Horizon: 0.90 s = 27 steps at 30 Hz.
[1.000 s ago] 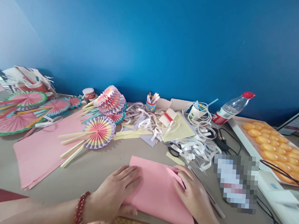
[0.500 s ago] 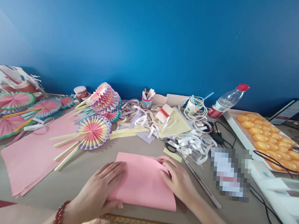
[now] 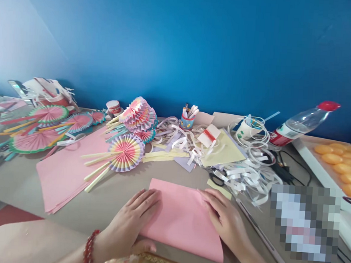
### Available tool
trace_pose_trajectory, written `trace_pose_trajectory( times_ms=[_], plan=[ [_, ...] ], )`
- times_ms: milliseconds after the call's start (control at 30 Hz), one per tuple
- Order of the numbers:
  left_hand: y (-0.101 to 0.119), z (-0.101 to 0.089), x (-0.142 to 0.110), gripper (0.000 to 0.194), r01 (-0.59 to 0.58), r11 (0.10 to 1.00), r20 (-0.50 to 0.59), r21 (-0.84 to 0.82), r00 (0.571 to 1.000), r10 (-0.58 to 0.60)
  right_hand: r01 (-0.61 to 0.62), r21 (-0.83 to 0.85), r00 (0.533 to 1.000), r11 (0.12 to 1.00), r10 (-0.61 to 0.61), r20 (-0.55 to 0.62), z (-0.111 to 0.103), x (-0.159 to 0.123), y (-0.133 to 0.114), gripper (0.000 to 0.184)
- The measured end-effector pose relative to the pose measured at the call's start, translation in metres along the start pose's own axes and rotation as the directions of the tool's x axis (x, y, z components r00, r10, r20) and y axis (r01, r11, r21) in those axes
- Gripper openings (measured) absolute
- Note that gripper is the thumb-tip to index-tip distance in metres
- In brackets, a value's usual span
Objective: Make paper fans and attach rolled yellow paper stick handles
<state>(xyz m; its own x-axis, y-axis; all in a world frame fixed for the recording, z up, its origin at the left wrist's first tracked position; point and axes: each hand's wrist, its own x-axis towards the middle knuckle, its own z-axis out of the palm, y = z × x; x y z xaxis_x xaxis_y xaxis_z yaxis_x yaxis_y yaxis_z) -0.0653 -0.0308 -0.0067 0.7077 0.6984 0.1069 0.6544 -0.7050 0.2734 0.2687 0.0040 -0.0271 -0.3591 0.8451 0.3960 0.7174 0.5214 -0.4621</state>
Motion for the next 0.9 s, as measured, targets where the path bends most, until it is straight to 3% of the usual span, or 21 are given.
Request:
trace_pose_trajectory(
  times_ms=[167, 900],
  plan=[
    [-0.0007, 0.0022, -0.0034, 0.091, 0.019, 1.0, 0.015, -0.01, 1.0, -0.018, 0.037, -0.039, 0.999, 0.999, -0.036, 0.031, 0.0027, 0.0002, 0.0028, 0.047],
    [0.0004, 0.0021, -0.0037, 0.092, 0.066, 0.998, 0.003, -0.011, 0.998, -0.066, 0.054, -0.053, 0.997, 0.997, -0.051, 0.057, 0.0025, 0.006, 0.0008, 0.046]
  ],
)
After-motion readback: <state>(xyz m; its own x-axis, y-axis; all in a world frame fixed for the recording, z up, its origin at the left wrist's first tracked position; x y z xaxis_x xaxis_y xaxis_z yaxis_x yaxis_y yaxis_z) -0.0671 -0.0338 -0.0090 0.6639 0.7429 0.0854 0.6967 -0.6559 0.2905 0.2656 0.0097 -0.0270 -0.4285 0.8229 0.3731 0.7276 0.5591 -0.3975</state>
